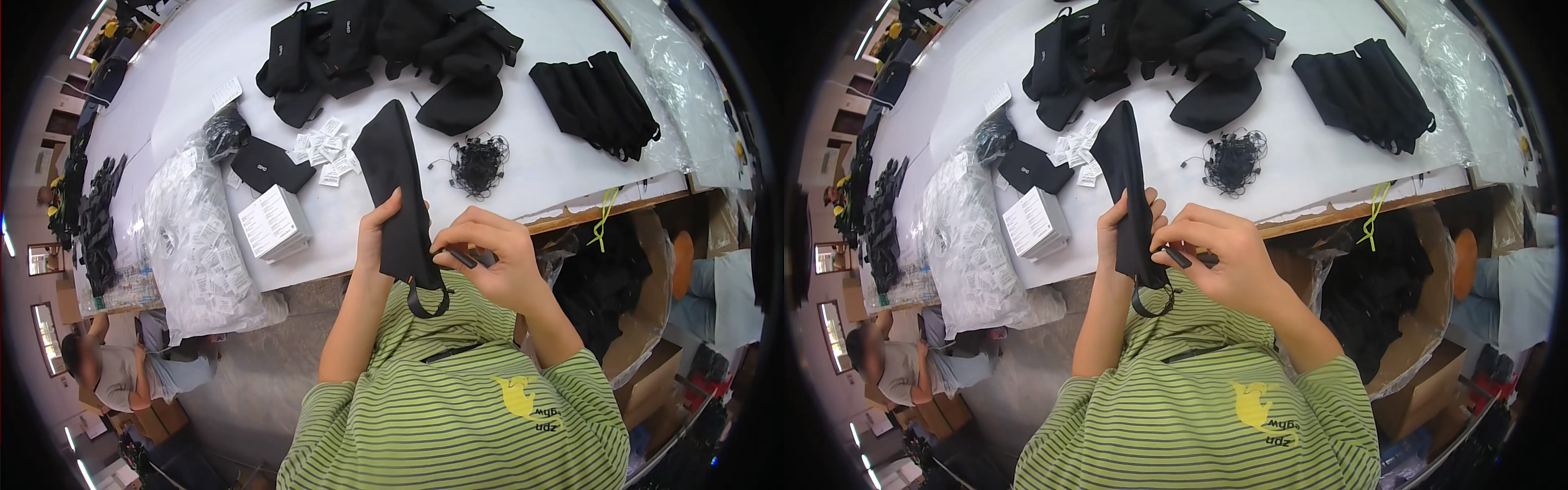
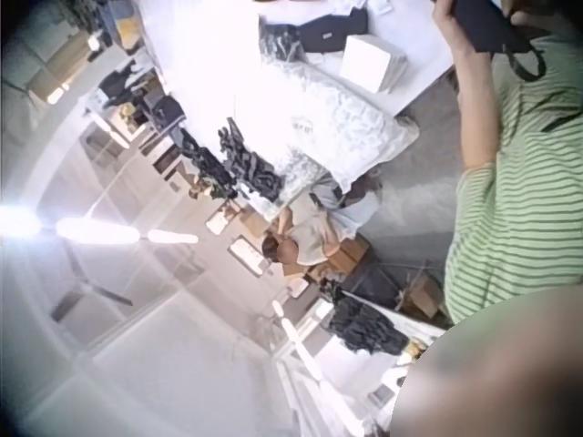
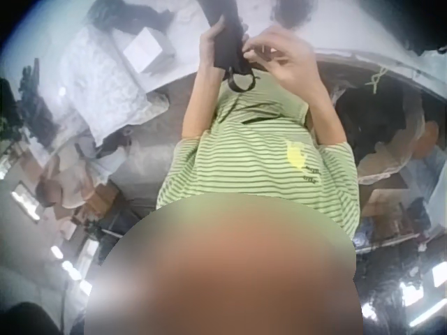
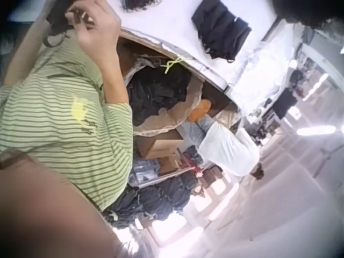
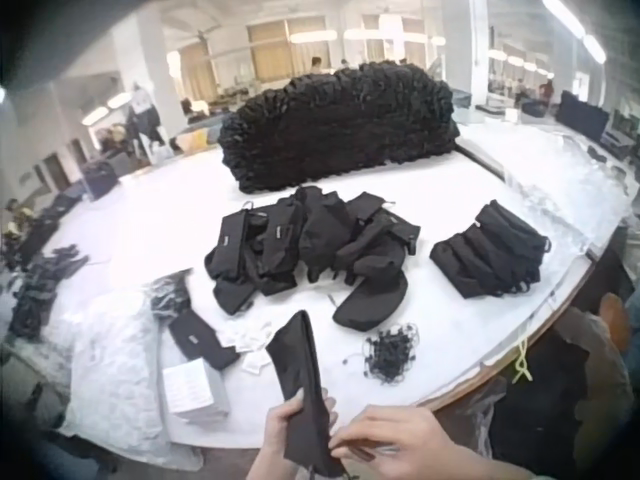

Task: The person is packing and organizing black soft-shell cases (possibly for glasses or electronics), attaching labels, and sorting them into bins.

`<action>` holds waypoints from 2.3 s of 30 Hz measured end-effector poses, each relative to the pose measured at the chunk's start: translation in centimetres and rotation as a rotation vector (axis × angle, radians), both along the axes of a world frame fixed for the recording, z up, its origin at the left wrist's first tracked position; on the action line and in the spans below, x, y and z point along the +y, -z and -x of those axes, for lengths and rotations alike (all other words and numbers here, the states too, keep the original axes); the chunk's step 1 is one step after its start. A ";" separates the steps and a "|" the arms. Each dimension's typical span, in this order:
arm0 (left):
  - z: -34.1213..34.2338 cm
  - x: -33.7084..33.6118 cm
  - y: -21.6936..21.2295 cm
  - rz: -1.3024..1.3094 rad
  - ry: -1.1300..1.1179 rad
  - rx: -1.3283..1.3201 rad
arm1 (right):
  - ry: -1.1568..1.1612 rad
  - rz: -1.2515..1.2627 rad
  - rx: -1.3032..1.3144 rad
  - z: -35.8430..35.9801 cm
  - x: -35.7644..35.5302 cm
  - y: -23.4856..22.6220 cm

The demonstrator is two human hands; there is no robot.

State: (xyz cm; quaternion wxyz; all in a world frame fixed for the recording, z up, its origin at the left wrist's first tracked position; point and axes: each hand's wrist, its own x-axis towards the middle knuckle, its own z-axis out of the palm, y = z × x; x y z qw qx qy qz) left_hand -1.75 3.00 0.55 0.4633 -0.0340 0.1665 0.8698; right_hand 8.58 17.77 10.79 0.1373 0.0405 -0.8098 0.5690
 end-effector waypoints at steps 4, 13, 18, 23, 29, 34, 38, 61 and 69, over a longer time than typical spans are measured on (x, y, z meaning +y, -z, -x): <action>-0.3 1.1 -3.6 0.345 -0.190 -0.157 | 0.000 -0.012 0.006 -0.1 -0.6 0.1; -0.4 0.7 -3.1 0.448 -0.221 0.003 | 0.066 -0.632 0.130 -0.3 -0.1 -0.8; -3.0 -0.5 -3.1 0.278 -0.065 0.088 | 0.040 -0.815 0.090 0.5 0.5 1.8; -1.1 -3.0 -2.2 0.988 -0.446 1.173 | 0.011 -0.018 -0.035 0.0 2.7 1.9; 0.4 -4.8 -5.7 0.765 -0.242 1.255 | -0.015 0.115 -0.097 -0.3 4.6 1.0; 1.4 -4.5 -5.4 0.800 -0.258 1.355 | -0.105 -0.149 -0.361 -1.1 6.5 -0.4; 1.6 -4.8 -6.2 0.838 -0.061 1.440 | -0.325 -0.127 -0.474 -1.8 7.9 -0.1; 7.4 -14.7 -1.9 1.876 -0.456 1.600 | 0.909 -1.021 0.075 3.9 28.4 3.9; 7.6 -17.8 0.4 1.976 -0.294 1.570 | 0.898 -1.053 0.092 4.7 23.4 7.4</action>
